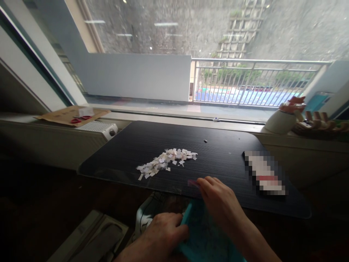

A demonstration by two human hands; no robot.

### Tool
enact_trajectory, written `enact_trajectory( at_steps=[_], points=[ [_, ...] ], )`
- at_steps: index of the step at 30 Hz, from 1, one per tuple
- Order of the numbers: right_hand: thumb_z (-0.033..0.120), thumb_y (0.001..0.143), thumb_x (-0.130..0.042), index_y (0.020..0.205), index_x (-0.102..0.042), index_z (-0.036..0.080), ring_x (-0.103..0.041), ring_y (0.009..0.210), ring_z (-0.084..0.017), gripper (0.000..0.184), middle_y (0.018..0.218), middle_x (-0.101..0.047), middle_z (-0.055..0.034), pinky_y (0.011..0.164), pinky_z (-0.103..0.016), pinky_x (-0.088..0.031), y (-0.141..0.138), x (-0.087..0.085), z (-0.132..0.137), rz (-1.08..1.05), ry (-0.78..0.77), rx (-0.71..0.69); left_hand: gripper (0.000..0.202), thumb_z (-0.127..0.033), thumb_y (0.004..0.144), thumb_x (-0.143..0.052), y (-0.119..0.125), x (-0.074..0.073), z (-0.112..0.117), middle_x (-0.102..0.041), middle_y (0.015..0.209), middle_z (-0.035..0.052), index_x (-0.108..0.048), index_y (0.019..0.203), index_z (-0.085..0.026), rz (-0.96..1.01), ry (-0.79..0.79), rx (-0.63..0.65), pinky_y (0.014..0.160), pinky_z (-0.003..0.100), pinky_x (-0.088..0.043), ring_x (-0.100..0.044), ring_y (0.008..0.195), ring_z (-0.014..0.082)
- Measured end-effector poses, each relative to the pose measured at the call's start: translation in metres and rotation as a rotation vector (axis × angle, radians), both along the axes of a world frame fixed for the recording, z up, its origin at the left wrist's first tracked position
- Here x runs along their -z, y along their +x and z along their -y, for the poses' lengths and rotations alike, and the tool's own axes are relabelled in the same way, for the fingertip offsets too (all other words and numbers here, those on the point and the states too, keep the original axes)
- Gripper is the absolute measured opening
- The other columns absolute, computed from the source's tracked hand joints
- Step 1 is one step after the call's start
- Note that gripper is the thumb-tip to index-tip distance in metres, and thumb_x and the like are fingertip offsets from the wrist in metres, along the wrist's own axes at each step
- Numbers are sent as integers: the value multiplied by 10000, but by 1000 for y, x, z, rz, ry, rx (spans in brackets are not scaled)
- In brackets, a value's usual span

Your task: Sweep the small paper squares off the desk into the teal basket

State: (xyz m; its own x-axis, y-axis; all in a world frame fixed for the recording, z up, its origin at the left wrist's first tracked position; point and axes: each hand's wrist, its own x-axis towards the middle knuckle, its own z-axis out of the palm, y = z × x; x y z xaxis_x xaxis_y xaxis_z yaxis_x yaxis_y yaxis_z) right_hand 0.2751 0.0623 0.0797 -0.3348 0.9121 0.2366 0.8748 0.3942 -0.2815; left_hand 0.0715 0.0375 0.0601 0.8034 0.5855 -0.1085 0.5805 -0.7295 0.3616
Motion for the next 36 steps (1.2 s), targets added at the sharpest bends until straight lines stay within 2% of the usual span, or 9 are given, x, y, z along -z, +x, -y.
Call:
enact_trajectory(
  at_steps=[4,7,12,15,19,25,27,30,36],
  points=[
    [161,917,-406,973,-622,225,-594,757,-165,232,854,-644,-36,682,-270,-470,-13,-4,25,-30,-146,-89,338,-411,683,-789,-3,2,2,-593,883,-4,-580,867,-219,55,2,-34,657,269,-446,-593,774,209],
    [172,916,-408,971,-618,225,-599,767,-164,224,866,-650,-37,691,-265,-458,-18,-7,25,-86,-159,-90,325,-400,693,-784,-6,2,3,-592,889,-8,-575,867,-221,58,-2,-49,664,269,-449,-595,782,207],
    [235,929,-382,1021,-585,215,-627,755,-169,224,937,-675,-44,646,-262,-430,-31,-16,-13,-156,-128,20,316,-382,702,-786,-14,-3,2,-595,900,-6,-570,865,-219,41,-8,-66,670,272,-452,-596,797,211],
    [233,924,-370,1046,-575,209,-616,707,-163,239,908,-684,-47,589,-243,-393,-47,-22,-38,-124,-154,10,312,-371,708,-784,-19,-2,1,-597,904,-1,-572,877,-218,18,-28,-91,672,276,-455,-596,803,215],
    [222,923,-367,1021,-580,193,-615,757,-163,236,915,-684,-60,631,-233,-379,-65,-21,-54,-66,-127,-24,323,-371,720,-777,-23,3,-1,-595,915,8,-571,918,-220,1,-22,-82,692,285,-460,-596,825,223],
    [240,928,-377,1005,-595,214,-621,764,-159,233,897,-690,-44,645,-232,-392,-65,-21,-44,-53,-193,-126,317,-404,744,-753,-27,4,1,-594,920,16,-556,919,-226,-6,-28,-103,728,317,-462,-594,860,242],
    [239,923,-382,1030,-592,215,-621,751,-161,237,895,-689,-45,642,-237,-398,-62,-24,-42,-61,-183,-113,317,-393,746,-754,-26,4,3,-589,921,16,-552,924,-227,4,-14,-125,740,327,-460,-590,874,247],
    [240,918,-383,1012,-594,205,-619,730,-165,233,903,-688,-53,625,-244,-399,-61,-26,-42,-66,-152,-68,318,-397,740,-757,-25,4,4,-590,914,17,-556,917,-225,2,-20,-128,731,320,-459,-591,858,242],
    [221,913,-389,989,-600,212,-629,774,-168,224,906,-690,-40,646,-242,-402,-67,-22,-34,-90,-187,-154,302,-399,729,-750,-34,10,3,-594,894,-4,-551,874,-226,16,-47,-89,698,280,-435,-585,830,216]
  ],
)
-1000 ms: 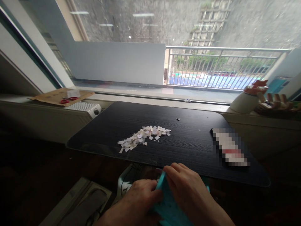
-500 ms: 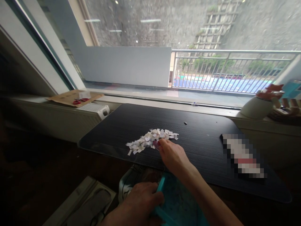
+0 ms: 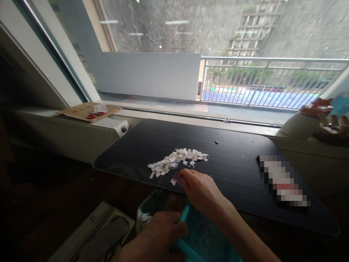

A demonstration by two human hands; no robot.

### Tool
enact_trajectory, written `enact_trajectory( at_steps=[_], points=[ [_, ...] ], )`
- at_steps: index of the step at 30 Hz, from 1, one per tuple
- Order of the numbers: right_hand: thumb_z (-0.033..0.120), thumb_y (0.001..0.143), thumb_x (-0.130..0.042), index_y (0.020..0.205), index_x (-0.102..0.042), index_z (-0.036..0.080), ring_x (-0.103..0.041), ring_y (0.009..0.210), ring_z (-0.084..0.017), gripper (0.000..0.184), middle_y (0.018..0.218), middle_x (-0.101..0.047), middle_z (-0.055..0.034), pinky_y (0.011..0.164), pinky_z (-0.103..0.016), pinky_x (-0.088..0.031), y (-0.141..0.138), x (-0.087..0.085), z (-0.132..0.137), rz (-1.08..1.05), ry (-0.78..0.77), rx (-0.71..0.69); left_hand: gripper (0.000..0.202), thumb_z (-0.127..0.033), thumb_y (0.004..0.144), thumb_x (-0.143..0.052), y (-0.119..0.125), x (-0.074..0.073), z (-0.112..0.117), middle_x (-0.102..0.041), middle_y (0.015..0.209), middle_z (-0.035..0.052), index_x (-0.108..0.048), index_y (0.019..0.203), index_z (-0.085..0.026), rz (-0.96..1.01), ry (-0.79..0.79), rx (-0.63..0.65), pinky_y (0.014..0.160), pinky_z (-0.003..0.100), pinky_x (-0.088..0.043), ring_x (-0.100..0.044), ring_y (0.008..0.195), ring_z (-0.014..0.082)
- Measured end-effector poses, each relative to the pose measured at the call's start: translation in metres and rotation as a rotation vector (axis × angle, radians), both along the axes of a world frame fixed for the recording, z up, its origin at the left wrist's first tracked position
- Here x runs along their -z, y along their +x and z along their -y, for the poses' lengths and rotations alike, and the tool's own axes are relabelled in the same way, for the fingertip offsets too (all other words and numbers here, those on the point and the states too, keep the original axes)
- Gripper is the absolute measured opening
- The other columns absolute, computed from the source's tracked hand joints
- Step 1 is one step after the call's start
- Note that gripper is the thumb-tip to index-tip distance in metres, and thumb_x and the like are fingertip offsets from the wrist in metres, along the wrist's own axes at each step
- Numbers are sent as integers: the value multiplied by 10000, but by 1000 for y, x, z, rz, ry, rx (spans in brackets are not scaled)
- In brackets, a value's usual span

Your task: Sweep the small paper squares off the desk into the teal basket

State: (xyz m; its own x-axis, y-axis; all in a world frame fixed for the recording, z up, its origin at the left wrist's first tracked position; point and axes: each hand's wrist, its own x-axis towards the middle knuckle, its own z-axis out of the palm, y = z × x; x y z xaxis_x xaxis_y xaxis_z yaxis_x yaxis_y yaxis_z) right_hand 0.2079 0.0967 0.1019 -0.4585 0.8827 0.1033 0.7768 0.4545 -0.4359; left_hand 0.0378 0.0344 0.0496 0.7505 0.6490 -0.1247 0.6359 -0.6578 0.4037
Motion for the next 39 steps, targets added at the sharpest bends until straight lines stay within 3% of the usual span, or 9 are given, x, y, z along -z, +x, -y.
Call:
enact_trajectory(
  at_steps=[8,12,18,27,33,36,39],
  points=[
    [194,870,-404,922,-608,229,-613,637,-165,213,748,-671,-21,570,-252,-367,46,-4,19,151,6,134,212,-135,634,-667,-51,23,19,-555,837,-3,-507,755,-205,-38,-25,-225,636,263,-371,-546,787,199],
    [228,869,-406,921,-624,229,-592,592,-158,225,724,-673,-21,543,-249,-375,62,-4,21,117,8,182,211,-69,603,-575,-57,28,28,-545,811,-14,-483,731,-210,5,18,-335,623,250,-354,-532,773,183],
    [238,904,-390,1004,-610,221,-621,752,-163,242,909,-680,-36,651,-256,-442,60,4,17,-7,-2,69,194,-102,599,-587,-52,25,26,-538,776,-16,-458,696,-208,99,10,-334,595,244,-339,-531,755,181],
    [237,933,-381,1023,-580,228,-608,762,-163,219,912,-655,-34,688,-267,-435,71,2,35,28,-37,41,171,-175,728,-637,-53,10,20,-533,761,-10,-468,721,-201,127,6,-316,602,262,-336,-534,721,182],
    [219,927,-378,931,-588,236,-591,676,-144,210,817,-656,-9,621,-239,-417,67,0,46,17,-57,1,195,-196,721,-669,-50,13,20,-531,765,1,-474,720,-195,126,16,-309,583,263,-320,-534,723,192],
    [221,915,-393,997,-588,233,-605,722,-148,212,882,-670,-22,647,-235,-418,68,-3,36,-18,-19,31,197,-199,718,-666,-48,15,19,-536,773,4,-469,712,-197,120,20,-302,589,264,-321,-535,738,195],
    [263,909,-404,1031,-592,219,-597,695,-156,228,852,-673,-32,625,-239,-399,63,-3,6,-7,33,124,196,-173,686,-674,-46,17,19,-547,795,4,-482,720,-198,98,-8,-311,606,265,-326,-537,763,196]
  ],
)
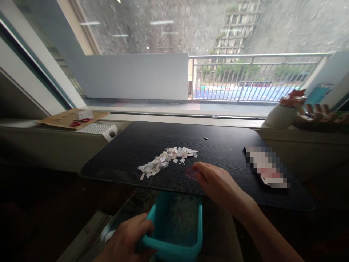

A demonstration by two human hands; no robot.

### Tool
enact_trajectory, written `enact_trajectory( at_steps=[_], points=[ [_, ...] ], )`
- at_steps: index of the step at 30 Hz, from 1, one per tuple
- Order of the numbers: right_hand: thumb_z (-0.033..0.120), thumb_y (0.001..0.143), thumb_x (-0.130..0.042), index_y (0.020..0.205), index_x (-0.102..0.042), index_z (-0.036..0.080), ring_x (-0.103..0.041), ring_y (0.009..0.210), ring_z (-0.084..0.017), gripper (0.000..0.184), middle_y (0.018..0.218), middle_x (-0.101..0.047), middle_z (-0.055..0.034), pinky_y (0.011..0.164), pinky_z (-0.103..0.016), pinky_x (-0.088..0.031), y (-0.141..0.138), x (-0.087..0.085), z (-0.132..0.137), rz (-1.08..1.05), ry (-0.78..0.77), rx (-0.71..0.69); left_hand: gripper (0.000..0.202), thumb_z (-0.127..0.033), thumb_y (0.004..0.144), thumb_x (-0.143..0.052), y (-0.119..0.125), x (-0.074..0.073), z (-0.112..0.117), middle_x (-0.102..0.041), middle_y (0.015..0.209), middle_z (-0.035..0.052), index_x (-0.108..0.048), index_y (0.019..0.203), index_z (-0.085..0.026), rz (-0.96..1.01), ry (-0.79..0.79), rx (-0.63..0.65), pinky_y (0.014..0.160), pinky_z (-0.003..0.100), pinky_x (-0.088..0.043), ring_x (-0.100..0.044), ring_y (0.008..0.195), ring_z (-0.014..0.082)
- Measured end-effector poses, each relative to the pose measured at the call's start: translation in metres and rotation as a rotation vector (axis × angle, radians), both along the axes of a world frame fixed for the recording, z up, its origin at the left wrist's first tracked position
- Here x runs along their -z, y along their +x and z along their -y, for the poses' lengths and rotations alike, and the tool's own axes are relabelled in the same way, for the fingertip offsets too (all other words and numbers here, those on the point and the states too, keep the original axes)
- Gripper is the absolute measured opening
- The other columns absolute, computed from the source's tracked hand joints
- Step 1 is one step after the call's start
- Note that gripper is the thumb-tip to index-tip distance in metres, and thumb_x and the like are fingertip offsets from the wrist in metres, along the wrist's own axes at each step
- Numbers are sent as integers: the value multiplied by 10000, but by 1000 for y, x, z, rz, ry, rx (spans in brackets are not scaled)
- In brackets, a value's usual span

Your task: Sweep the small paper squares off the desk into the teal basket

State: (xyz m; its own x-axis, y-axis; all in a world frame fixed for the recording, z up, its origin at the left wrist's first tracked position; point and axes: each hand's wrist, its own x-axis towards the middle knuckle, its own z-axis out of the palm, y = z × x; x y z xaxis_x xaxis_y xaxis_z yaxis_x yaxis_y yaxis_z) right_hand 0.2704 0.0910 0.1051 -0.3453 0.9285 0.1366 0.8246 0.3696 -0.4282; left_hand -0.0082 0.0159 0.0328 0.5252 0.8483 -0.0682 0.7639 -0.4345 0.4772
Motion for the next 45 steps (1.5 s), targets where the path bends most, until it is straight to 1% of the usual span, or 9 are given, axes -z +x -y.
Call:
enact_trajectory(
  at_steps=[3,6,11,17,24,32,36,40,45],
  points=[
    [265,892,-414,1035,-599,201,-577,659,-163,243,791,-666,-37,590,-242,-362,-9,4,-33,44,26,68,211,-151,651,-691,2,5,0,-557,811,4,-503,733,-199,-44,-49,-25,616,265,-329,-541,783,198],
    [269,893,-396,1014,-601,186,-551,617,-154,252,745,-653,-36,559,-234,-337,-14,8,-46,32,14,69,223,-159,633,-709,4,12,-1,-565,829,2,-524,750,-202,-84,-70,-42,631,269,-334,-546,790,201],
    [281,891,-406,929,-589,206,-529,599,-135,201,758,-646,-22,560,-227,-324,-14,3,-35,42,-32,-8,216,-177,641,-709,7,20,-3,-574,865,11,-555,789,-210,-122,-96,-70,651,272,-348,-554,820,208],
    [263,909,-370,1000,-577,182,-568,709,-172,240,861,-663,-72,590,-243,-326,-26,2,-45,37,22,96,243,-235,633,-746,16,27,0,-585,879,-7,-579,809,-238,-182,-111,-16,656,257,-367,-564,837,201],
    [250,896,-399,956,-574,201,-538,628,-140,191,796,-650,-33,575,-224,-320,-26,3,-27,23,-24,10,249,-293,641,-751,17,30,-2,-594,910,5,-595,829,-243,-258,-159,-5,675,272,-398,-573,860,220],
    [211,870,-408,934,-588,184,-556,672,-155,192,815,-663,-60,565,-225,-308,-47,3,-51,23,-1,47,259,-310,666,-734,23,32,-1,-601,936,7,-597,878,-252,-288,-154,44,698,289,-421,-586,873,229],
    [239,866,-417,900,-585,205,-538,601,-132,175,727,-645,-20,544,-217,-306,-37,1,-37,11,-61,14,243,-302,655,-720,20,32,0,-600,931,13,-592,854,-248,-282,-152,26,690,290,-425,-585,872,234],
    [258,859,-417,887,-581,206,-534,587,-134,175,697,-633,-13,541,-224,-310,-23,-1,-23,41,-74,98,200,-286,666,-691,21,27,0,-592,906,15,-584,830,-243,-276,-142,17,681,289,-423,-579,855,231],
    [275,840,-421,897,-581,215,-564,593,-141,180,702,-652,-5,528,-231,-320,-10,6,-22,13,-60,191,205,-281,680,-680,26,25,3,-584,919,16,-582,855,-244,-294,-144,23,703,297,-425,-573,867,237]
  ],
)
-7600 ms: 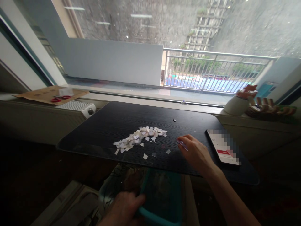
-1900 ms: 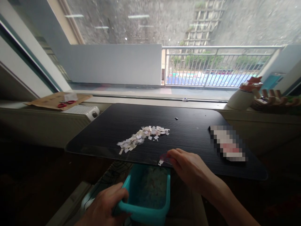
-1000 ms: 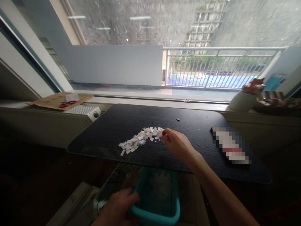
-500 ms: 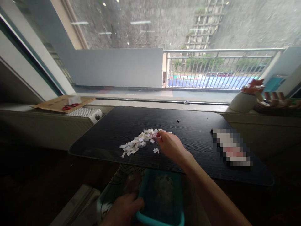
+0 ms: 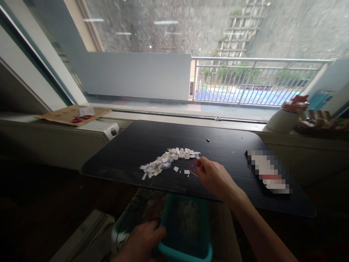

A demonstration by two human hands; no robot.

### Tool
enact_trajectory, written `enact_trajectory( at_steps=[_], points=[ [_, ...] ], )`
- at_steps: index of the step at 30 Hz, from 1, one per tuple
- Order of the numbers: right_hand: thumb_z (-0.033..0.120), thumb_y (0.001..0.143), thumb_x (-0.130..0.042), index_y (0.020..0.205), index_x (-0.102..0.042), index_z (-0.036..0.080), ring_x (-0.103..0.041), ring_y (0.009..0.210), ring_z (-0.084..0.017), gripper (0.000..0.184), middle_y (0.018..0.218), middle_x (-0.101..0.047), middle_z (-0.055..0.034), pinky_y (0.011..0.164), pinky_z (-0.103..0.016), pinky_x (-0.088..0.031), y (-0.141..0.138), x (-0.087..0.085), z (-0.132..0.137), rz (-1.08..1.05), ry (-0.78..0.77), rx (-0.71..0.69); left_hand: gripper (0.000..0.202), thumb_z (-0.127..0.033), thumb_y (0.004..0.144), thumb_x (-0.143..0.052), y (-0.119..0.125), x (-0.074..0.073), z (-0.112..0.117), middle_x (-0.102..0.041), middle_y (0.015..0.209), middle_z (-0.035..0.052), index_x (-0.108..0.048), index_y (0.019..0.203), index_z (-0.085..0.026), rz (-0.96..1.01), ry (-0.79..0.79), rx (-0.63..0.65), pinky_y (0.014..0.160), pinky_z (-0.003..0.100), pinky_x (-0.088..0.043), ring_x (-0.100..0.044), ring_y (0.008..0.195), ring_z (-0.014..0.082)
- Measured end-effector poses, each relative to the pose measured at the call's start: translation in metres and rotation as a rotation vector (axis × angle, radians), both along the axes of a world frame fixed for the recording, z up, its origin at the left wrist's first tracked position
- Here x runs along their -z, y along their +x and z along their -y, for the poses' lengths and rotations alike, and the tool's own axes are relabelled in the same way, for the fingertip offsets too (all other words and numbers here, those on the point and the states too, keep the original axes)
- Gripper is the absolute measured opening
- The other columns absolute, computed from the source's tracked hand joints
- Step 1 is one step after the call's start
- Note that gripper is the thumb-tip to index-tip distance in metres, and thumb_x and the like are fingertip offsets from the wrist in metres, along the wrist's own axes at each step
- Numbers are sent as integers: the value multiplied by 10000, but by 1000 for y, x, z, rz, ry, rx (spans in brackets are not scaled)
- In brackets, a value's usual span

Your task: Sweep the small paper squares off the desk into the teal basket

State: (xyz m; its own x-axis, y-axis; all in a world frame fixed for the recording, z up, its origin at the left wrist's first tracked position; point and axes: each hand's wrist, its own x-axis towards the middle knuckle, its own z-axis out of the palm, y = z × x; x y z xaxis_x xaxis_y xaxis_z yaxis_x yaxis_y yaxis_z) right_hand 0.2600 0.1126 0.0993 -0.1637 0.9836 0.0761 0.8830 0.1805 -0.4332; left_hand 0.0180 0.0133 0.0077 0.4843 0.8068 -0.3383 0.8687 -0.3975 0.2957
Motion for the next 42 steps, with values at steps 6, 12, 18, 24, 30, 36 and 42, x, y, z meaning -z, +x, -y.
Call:
enact_trajectory(
  at_steps=[6,12,18,24,30,36,42],
  points=[
    [287,807,-457,866,-590,192,-569,511,-131,173,600,-622,12,496,-232,-378,-2,15,-7,-240,-160,44,236,-272,665,-696,0,2,-1,-582,915,19,-580,868,-242,-36,-7,-7,732,326,-427,-568,879,254],
    [294,809,-462,889,-581,182,-578,495,-123,182,580,-595,29,451,-214,-394,3,19,-6,-420,-217,12,229,-265,678,-688,-2,-1,-1,-587,930,25,-584,881,-240,-19,-25,-3,716,317,-428,-571,874,251],
    [269,788,-471,856,-588,176,-561,451,-114,164,566,-570,39,437,-216,-397,5,24,-4,-406,-275,38,240,-259,695,-684,1,-4,-1,-582,940,22,-583,911,-245,-12,-31,-25,756,333,-422,-561,904,255],
    [283,793,-485,901,-573,168,-572,491,-118,180,576,-562,40,433,-208,-404,-11,10,0,-539,-291,9,228,-294,683,-681,-4,-1,-5,-575,926,20,-576,879,-243,1,-105,8,727,319,-427,-566,882,250],
    [271,785,-477,886,-586,173,-580,469,-116,178,607,-596,29,431,-213,-405,1,20,-4,-431,-269,73,242,-244,668,-682,1,-1,1,-570,920,14,-564,879,-242,-25,-30,-35,760,330,-418,-557,892,250],
    [295,792,-477,933,-572,172,-584,509,-122,210,620,-583,29,413,-199,-404,-15,14,-1,-528,-369,1,214,-244,694,-648,3,-6,1,-574,932,26,-568,892,-240,-31,-41,-28,755,333,-424,-562,893,255],
    [302,804,-474,904,-577,176,-593,504,-119,191,674,-600,19,433,-207,-405,-13,17,-5,-470,-279,3,225,-282,694,-648,-2,-6,-7,-581,937,24,-571,903,-250,13,-144,20,730,317,-430,-571,883,250]
  ],
)
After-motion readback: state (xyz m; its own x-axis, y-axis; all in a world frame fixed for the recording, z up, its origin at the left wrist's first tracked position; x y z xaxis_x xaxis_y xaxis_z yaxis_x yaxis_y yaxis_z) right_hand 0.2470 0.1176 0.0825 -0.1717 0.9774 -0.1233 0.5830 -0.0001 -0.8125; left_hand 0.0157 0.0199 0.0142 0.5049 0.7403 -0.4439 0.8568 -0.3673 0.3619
